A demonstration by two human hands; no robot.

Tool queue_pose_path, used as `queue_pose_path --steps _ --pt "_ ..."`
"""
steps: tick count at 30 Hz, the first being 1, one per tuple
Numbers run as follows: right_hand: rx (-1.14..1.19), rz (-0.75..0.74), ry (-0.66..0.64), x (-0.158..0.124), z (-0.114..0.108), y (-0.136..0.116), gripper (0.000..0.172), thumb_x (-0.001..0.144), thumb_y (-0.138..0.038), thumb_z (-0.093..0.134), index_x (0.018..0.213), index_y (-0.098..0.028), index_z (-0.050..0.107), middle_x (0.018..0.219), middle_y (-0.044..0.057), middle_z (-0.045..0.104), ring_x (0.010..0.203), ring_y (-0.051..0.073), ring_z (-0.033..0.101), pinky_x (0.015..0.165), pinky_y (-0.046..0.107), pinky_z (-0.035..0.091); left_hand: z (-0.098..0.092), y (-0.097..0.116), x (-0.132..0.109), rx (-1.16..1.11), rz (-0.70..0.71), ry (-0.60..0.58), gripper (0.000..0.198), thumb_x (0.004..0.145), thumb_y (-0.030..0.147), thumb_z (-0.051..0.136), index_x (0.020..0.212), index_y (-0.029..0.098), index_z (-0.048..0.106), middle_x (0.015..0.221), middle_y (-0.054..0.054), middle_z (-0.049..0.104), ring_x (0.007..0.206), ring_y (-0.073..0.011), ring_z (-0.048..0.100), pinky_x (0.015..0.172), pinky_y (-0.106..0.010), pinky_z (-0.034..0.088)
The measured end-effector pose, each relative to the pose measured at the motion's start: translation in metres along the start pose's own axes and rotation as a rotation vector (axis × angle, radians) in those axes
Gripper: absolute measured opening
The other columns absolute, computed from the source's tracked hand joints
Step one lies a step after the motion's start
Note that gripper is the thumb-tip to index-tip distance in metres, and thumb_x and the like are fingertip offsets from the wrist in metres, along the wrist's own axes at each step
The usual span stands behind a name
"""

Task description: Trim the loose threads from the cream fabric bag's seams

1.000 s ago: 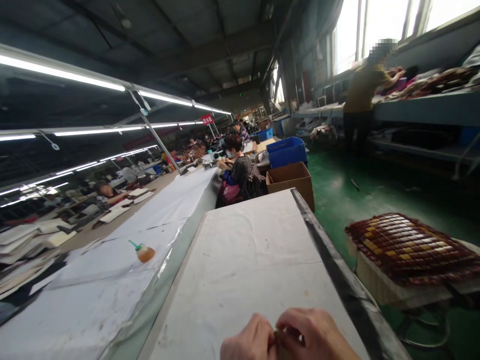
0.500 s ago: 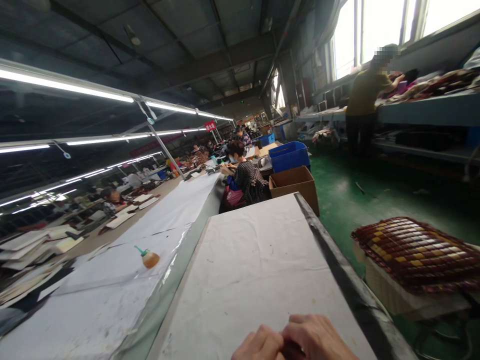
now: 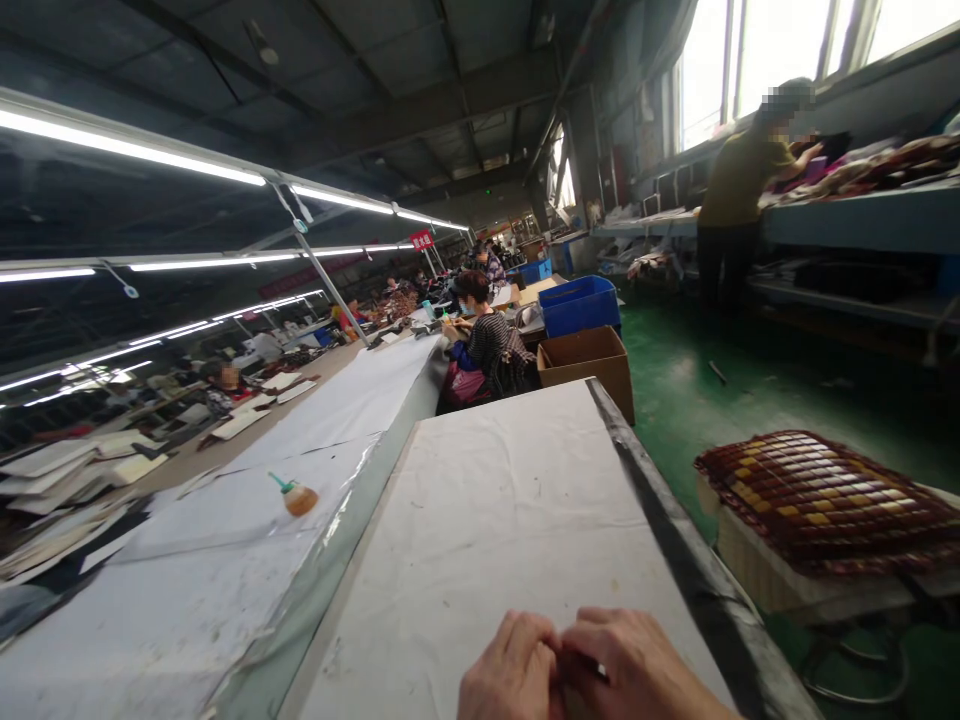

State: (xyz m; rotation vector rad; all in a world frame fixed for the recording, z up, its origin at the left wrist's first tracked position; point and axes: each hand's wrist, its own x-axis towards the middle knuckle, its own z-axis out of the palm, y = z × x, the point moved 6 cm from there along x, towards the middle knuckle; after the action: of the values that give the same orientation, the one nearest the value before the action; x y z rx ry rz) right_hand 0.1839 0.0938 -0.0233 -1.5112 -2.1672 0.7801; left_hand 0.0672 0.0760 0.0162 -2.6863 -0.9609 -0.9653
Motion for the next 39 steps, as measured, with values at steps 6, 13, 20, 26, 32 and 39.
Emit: queue_pose_path --steps 6,13,20,26,32,39 --pt "0.219 -0.044 0.178 -0.017 -0.013 0.003 0.01 0.081 -0.012 0.061 0.09 -0.016 0.064 0.08 -0.001 0.066 0.073 0.013 0.059 0.065 0.023 0.032 -0.012 0.01 0.012 -0.32 -0.245 -0.293 0.019 0.082 0.001 0.044 0.087 0.017 0.053 0.105 -0.005 0.058 0.099 -0.0173 0.057 0.082 -0.03 0.051" --pt "0.246 -0.253 0.212 -0.019 -0.016 -0.01 0.019 0.081 -0.002 0.06 0.088 -0.02 0.065 0.092 -0.003 0.061 0.082 0.008 0.057 0.068 0.02 0.034 -0.011 0.003 0.001 -0.418 -0.397 -0.314 0.023 0.084 -0.001 0.046 0.096 0.015 0.058 0.105 -0.006 0.054 0.094 -0.0154 0.055 0.08 -0.029 0.049" --pt "-0.06 -0.381 0.189 -0.017 -0.018 -0.024 0.007 0.087 -0.012 0.061 0.084 -0.018 0.062 0.089 -0.001 0.058 0.08 0.012 0.054 0.061 0.027 0.026 -0.015 0.004 -0.003 -0.492 -0.425 -0.276 0.017 0.087 0.003 0.046 0.087 0.015 0.058 0.103 -0.006 0.054 0.094 -0.0155 0.053 0.082 -0.029 0.047" --pt "0.025 -0.462 0.165 -0.015 -0.023 -0.028 0.011 0.082 -0.007 0.059 0.082 -0.017 0.061 0.091 -0.002 0.058 0.082 0.009 0.052 0.066 0.025 0.032 -0.021 -0.007 -0.015 -0.618 -0.763 -0.38 0.026 0.074 0.003 0.054 0.095 0.018 0.053 0.096 0.0 0.061 0.087 -0.0128 0.057 0.076 -0.025 0.047" --pt "0.21 -0.601 0.172 -0.014 -0.025 -0.027 0.013 0.078 -0.001 0.055 0.078 -0.014 0.057 0.094 0.001 0.062 0.086 0.01 0.056 0.076 0.021 0.042 -0.022 -0.006 -0.022 -0.643 -0.866 -0.456 0.007 0.082 0.017 0.053 0.084 0.018 0.06 0.083 0.001 0.066 0.078 -0.0131 0.06 0.071 -0.025 0.044" --pt "0.338 -0.619 0.244 -0.015 -0.02 -0.015 0.016 0.074 0.002 0.053 0.075 -0.014 0.058 0.092 0.003 0.064 0.082 0.009 0.06 0.074 0.019 0.046 -0.015 -0.007 -0.018 -0.549 -0.824 -0.479 0.011 0.085 0.022 0.054 0.083 0.017 0.063 0.076 0.001 0.065 0.072 -0.0135 0.055 0.067 -0.026 0.038"
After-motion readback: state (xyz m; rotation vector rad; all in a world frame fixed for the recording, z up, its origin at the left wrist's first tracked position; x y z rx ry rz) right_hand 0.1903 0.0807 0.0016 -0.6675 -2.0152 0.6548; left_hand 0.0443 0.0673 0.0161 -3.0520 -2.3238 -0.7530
